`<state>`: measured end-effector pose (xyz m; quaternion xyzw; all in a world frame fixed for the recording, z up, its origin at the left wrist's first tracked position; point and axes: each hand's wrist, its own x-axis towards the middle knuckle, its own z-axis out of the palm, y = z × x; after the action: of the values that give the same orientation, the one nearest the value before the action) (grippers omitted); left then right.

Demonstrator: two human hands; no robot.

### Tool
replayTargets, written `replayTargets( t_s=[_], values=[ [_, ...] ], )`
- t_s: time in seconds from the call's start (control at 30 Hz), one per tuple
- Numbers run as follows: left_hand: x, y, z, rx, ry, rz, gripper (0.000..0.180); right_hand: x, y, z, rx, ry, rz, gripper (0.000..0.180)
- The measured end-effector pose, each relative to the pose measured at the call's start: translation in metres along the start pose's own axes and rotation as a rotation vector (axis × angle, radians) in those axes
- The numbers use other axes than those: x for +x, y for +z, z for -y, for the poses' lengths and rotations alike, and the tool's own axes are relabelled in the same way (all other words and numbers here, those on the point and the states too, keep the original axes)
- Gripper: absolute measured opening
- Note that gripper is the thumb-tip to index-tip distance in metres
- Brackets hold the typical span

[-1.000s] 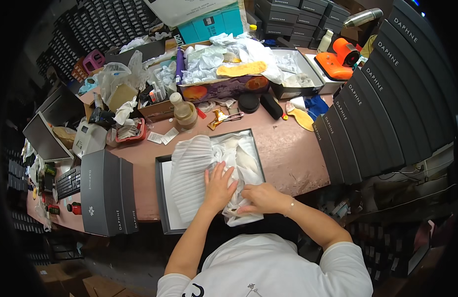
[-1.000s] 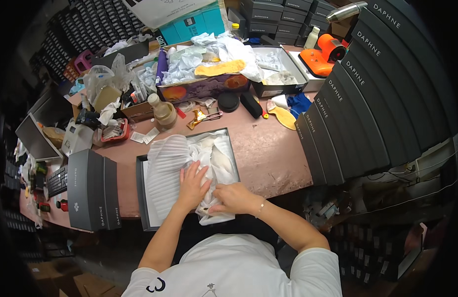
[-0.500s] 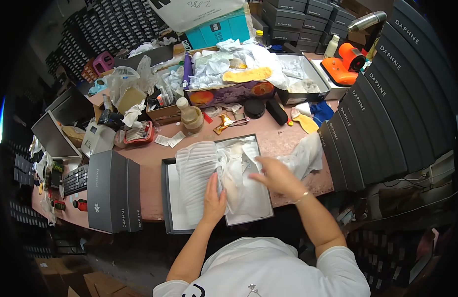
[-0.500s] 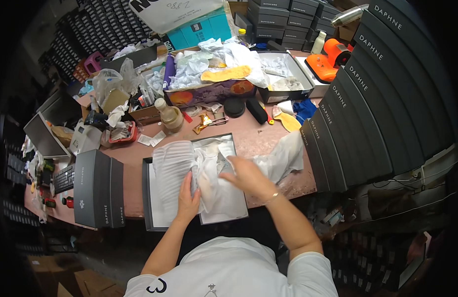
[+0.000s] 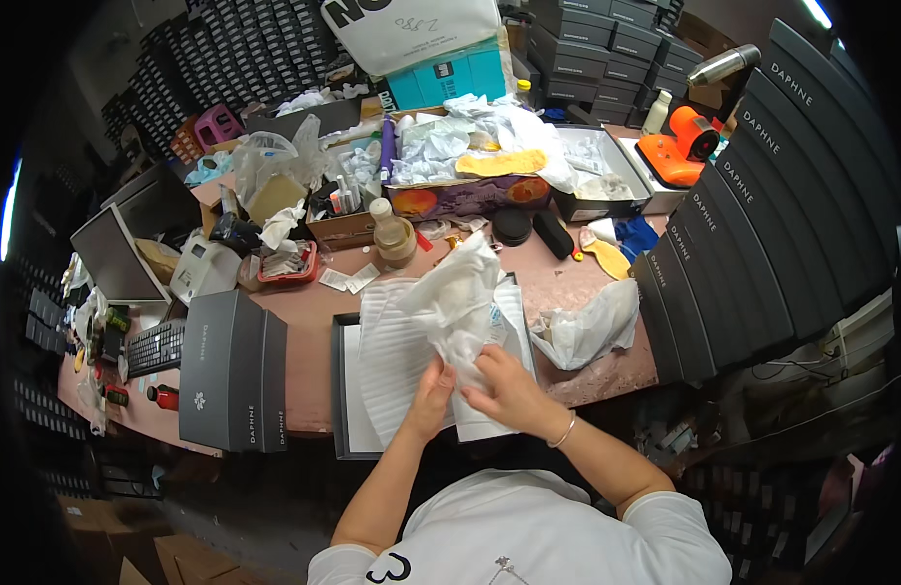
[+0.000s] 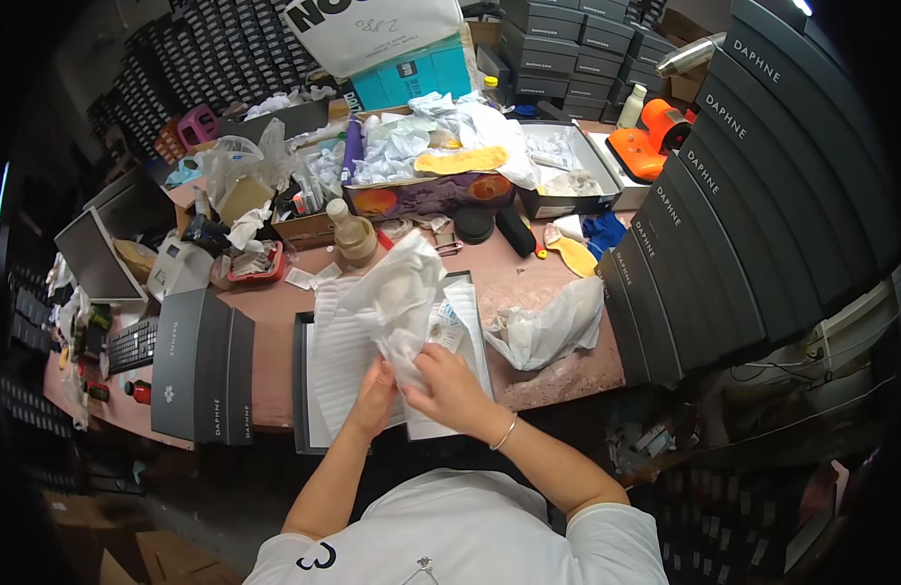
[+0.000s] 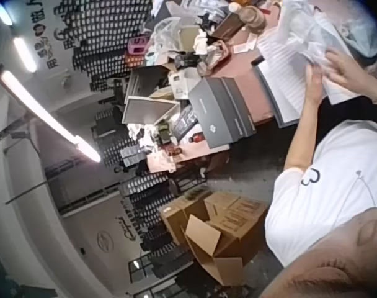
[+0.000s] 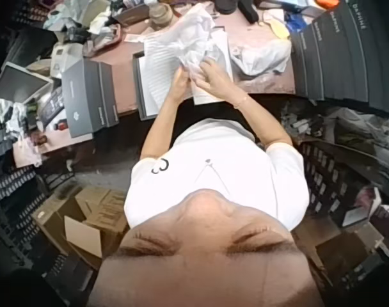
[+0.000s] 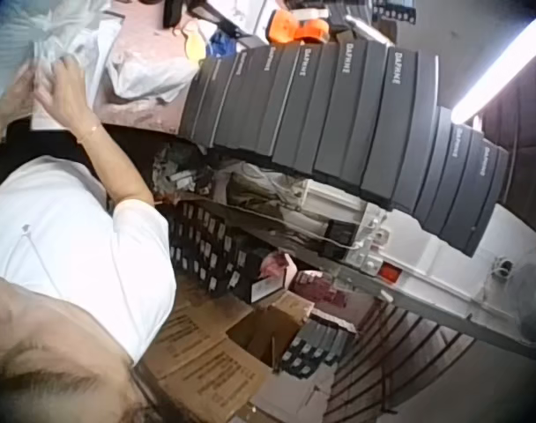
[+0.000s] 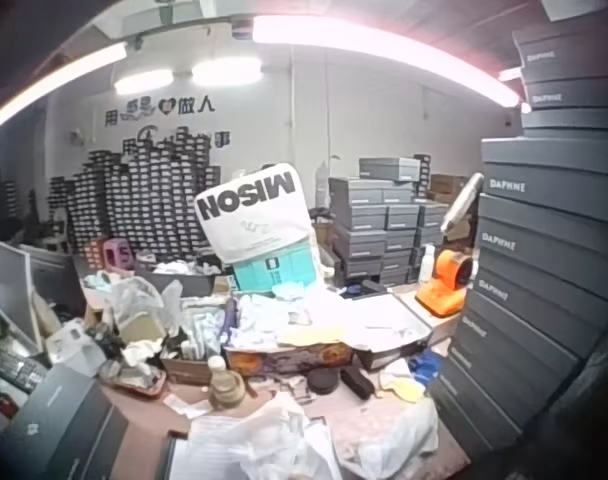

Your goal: Inspecting pairs of high-heeled shoes and packing them into boxes with tissue paper.

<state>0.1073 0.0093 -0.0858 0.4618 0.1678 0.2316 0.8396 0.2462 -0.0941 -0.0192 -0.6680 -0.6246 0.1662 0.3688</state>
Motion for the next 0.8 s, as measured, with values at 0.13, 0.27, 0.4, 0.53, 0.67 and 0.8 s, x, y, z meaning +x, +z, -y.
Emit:
replayTargets(
  t_s=[0.13,0.27,0.4,0.53,0.67,0.8],
  values=[
    [-0.003,0.006,0.0,-0.351,-0.082,-0.109,0.048,-0.02,0.015,0.025,0.04,-0.192,-0.022,0.047],
    [-0.011,-0.002,-0.017,-0.247,-0.167,-0.047,0.035,-0.003,-0.02,0.006,0.275,0.121,-0.24,0.032],
    [-0.011,-0.005,0.001,-0.123,-0.167,-0.114,0.032,0.005,-0.008,-0.008,0.132,0.005,-0.147,0.015],
    [-0.024,-0.019,0.017,-0.265,-0.07,-0.288,0.02,-0.013,0.0,0.012,-0.064,-0.388,-0.068,0.012],
    [-0.039,-0.029,0.005,0.027,-0.222,-0.188,0.021,-0.03,-0.029,-0.005,-0.203,-0.241,0.655,0.015],
    [-0.049,-0.03,-0.007,0.207,-0.313,-0.097,0.02,0.001,-0.089,0.016,0.129,-0.073,0.115,0.022]
  ],
)
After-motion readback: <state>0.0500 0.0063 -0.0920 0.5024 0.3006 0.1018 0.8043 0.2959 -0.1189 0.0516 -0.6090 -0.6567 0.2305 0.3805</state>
